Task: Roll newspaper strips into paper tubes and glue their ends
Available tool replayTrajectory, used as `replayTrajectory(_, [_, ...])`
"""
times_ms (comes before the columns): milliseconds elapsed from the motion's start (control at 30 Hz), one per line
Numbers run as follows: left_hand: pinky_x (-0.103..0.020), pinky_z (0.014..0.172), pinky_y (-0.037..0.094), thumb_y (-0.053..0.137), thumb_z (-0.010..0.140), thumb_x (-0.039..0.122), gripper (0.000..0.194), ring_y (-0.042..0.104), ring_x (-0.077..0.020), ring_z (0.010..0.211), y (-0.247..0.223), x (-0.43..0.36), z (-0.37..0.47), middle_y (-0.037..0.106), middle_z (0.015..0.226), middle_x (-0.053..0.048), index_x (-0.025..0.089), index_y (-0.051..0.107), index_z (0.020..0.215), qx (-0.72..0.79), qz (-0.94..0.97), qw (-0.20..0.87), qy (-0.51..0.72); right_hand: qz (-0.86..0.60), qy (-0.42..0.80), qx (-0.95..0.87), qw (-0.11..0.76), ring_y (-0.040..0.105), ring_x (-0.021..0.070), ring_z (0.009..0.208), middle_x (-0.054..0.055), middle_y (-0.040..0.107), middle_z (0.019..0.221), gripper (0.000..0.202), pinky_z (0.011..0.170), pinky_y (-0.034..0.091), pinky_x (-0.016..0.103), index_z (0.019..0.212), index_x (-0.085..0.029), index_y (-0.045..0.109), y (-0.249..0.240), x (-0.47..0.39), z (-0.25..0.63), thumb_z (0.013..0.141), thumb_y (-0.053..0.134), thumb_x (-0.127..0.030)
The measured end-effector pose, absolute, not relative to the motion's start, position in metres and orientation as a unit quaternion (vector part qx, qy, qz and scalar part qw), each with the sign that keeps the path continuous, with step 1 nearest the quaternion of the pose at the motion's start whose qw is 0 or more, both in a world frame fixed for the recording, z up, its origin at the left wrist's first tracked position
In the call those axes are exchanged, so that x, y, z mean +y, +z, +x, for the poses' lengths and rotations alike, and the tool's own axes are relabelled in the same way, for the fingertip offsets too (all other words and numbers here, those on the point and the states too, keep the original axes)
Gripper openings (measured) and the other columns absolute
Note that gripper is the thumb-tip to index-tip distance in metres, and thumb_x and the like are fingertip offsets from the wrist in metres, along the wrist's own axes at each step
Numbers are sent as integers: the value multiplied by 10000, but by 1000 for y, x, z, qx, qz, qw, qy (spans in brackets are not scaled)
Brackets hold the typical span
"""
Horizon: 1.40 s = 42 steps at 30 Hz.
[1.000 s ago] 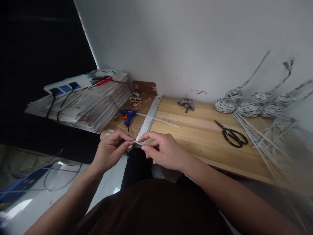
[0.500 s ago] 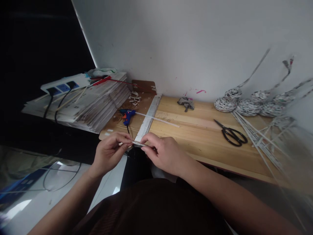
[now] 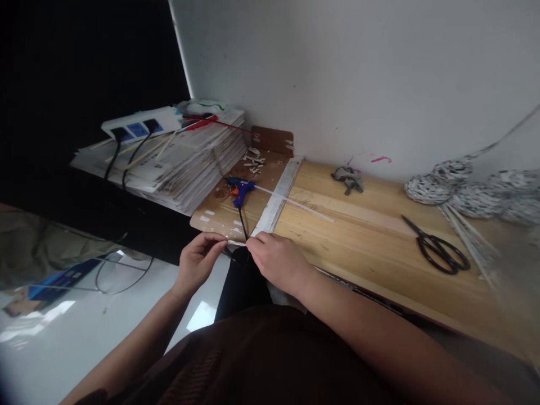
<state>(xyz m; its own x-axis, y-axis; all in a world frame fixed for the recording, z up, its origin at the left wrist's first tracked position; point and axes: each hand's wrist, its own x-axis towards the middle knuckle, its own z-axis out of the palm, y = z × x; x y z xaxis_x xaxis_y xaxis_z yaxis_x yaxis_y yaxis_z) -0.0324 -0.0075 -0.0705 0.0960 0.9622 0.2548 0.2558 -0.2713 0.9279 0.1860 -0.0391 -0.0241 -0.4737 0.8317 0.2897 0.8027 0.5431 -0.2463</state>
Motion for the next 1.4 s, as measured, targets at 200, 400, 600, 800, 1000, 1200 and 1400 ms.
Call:
replayTrajectory(200, [-235, 624, 488, 751, 747, 387, 321, 595, -107, 650, -110, 3, -61, 627, 743, -8, 137, 613, 895, 527, 346, 534, 564, -418, -56, -894, 152, 567, 192, 848, 72, 653, 914, 237, 659, 384, 308, 913, -179, 636, -38, -8, 153, 979, 410, -154])
replayTrajectory(400, [-249, 675, 495, 747, 759, 344, 283, 580, -95, 645, -118, 13, -78, 627, 741, 3, 144, 618, 913, 509, 386, 483, 599, -378, -97, -907, 159, 514, 200, 867, 53, 640, 889, 249, 663, 337, 317, 889, -185, 626, -41, 28, 125, 987, 400, -151])
replayTrajectory(600, [-255, 722, 506, 755, 754, 295, 218, 623, -125, 754, -122, 28, -84, 663, 834, -18, 166, 650, 894, 518, 468, 366, 615, -341, -115, -923, 139, 492, 209, 872, 59, 630, 909, 183, 684, 325, 320, 905, -184, 624, -42, 59, 107, 969, 453, -168])
replayTrajectory(800, [-286, 741, 517, 723, 798, 289, 127, 645, -158, 796, -125, 41, -87, 694, 859, -29, 200, 705, 887, 536, 573, 241, 571, -332, -100, -933, 92, 486, 219, 877, 63, 628, 920, 153, 678, 333, 319, 922, -181, 641, -44, 71, 106, 936, 494, -142])
replayTrajectory(1000, [-273, 717, 502, 676, 849, 254, 66, 629, -151, 782, -123, 39, -87, 693, 843, -28, 213, 721, 873, 535, 629, 172, 537, -320, -81, -941, 72, 478, 219, 895, 69, 637, 943, 167, 697, 340, 313, 938, -180, 657, -46, 73, 110, 947, 492, -155])
replayTrajectory(1200, [-268, 709, 493, 634, 877, 246, 78, 610, -146, 751, -121, 35, -84, 680, 842, -34, 199, 696, 873, 527, 656, 162, 515, -326, -43, -943, 47, 481, 222, 925, 73, 640, 964, 172, 722, 339, 317, 963, -178, 664, -42, 72, 112, 923, 508, -118])
replayTrajectory(1400, [-253, 679, 463, 603, 886, 296, 121, 578, -141, 723, -122, 29, -75, 652, 828, -31, 186, 649, 864, 564, 620, 216, 501, -406, 40, -912, 47, 543, 216, 891, 66, 663, 917, 144, 747, 358, 314, 937, -184, 667, -31, 72, 107, 939, 527, -214])
